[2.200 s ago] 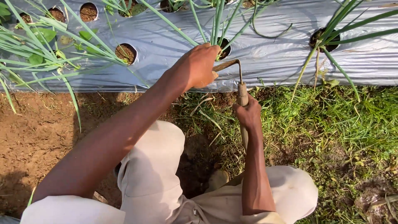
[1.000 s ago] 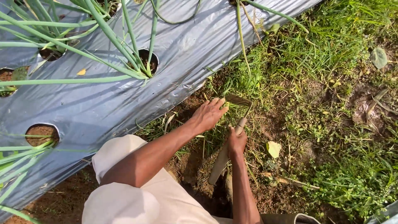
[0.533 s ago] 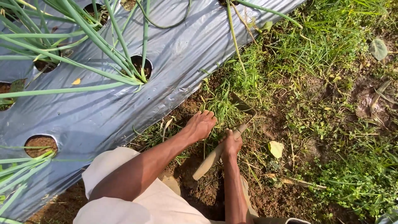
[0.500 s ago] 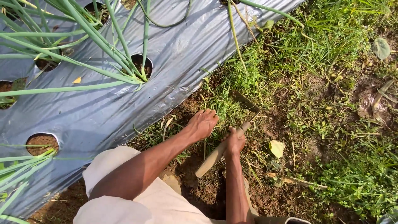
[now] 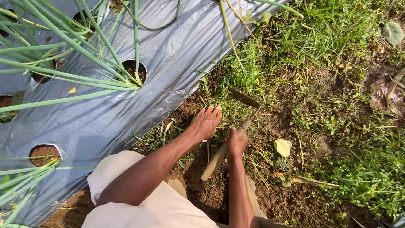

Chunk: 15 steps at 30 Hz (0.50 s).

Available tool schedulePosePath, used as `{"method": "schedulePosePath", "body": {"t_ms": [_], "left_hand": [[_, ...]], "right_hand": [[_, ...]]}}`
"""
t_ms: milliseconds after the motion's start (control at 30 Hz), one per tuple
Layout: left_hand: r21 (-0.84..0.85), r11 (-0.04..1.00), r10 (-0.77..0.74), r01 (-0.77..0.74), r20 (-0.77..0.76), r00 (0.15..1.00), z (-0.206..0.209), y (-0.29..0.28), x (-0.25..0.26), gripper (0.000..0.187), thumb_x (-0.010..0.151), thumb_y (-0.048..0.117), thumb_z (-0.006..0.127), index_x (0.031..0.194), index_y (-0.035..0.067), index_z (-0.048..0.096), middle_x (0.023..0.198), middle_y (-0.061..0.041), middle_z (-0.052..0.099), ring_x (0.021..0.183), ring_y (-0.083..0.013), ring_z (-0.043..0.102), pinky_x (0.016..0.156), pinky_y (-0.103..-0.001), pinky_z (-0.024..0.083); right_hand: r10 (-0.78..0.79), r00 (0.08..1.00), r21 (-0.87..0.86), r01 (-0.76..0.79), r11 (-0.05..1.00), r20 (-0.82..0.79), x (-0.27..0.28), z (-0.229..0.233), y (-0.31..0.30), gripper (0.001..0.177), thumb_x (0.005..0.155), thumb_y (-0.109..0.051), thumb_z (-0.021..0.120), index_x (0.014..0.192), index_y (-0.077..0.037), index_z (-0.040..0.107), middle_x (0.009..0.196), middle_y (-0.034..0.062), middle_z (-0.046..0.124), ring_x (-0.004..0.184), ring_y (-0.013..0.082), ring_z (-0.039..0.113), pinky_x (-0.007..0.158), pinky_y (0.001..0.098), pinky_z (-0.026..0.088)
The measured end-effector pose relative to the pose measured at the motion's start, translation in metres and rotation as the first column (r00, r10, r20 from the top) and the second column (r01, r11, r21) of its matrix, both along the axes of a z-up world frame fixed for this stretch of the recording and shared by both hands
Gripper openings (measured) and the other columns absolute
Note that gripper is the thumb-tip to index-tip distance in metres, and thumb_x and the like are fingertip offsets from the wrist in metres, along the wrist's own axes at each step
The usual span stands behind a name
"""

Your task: The person squats beside a raised bed covered with plastic mulch and uses a hand hoe to remove weeds growing along the edge. After gathering the weeds, the person stands, walks along the row, and drops the weeds onto the soil path between beds.

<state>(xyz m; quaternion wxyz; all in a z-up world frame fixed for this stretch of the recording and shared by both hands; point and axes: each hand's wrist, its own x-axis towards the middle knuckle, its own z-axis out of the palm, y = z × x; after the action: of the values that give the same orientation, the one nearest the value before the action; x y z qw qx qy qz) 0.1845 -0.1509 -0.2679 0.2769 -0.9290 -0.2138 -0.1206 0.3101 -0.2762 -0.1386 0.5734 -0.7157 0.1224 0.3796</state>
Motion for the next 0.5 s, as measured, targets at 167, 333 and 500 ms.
{"method": "schedulePosePath", "body": {"t_ms": [167, 333, 500], "left_hand": [[0.063, 0.998, -0.025, 0.028, -0.052, 0.998, -0.043, -0.005, -0.025, 0.068, 0.088, 0.008, 0.046, 0.153, 0.027, 0.039, 0.162, 0.007, 0.039, 0.151, -0.0260, 0.034, 0.123, -0.052, 0.026], [-0.557, 0.827, -0.041, -0.081, -0.203, 0.978, -0.025, -0.007, -0.013, 0.060, 0.096, 0.004, 0.031, 0.154, 0.016, 0.039, 0.164, -0.011, 0.036, 0.151, -0.0338, 0.031, 0.121, -0.054, 0.026], [-0.598, 0.787, -0.134, -0.152, -0.406, 0.904, 0.019, 0.000, -0.013, 0.058, 0.083, -0.002, 0.035, 0.138, 0.010, 0.051, 0.161, -0.019, 0.038, 0.146, -0.0402, 0.039, 0.120, -0.052, 0.033]], "right_hand": [[-0.257, 0.966, 0.128, 0.258, 0.958, -0.020, 0.026, 0.014, 0.011, 0.012, 0.097, -0.018, 0.065, 0.092, -0.009, 0.059, 0.059, 0.0024, 0.060, 0.044, 0.0127, 0.060, 0.042, 0.0293, 0.056], [0.195, 0.980, -0.113, -0.199, 0.973, -0.042, -0.023, -0.004, 0.001, 0.015, 0.103, -0.014, 0.057, 0.097, 0.000, 0.058, 0.066, 0.0056, 0.051, 0.052, 0.0118, 0.048, 0.051, 0.0272, 0.049], [-0.032, 0.997, 0.010, 0.033, 0.999, -0.067, -0.001, -0.013, 0.002, 0.015, 0.097, -0.018, 0.066, 0.090, -0.006, 0.059, 0.060, 0.0041, 0.061, 0.045, 0.0133, 0.060, 0.044, 0.0288, 0.055]]}}
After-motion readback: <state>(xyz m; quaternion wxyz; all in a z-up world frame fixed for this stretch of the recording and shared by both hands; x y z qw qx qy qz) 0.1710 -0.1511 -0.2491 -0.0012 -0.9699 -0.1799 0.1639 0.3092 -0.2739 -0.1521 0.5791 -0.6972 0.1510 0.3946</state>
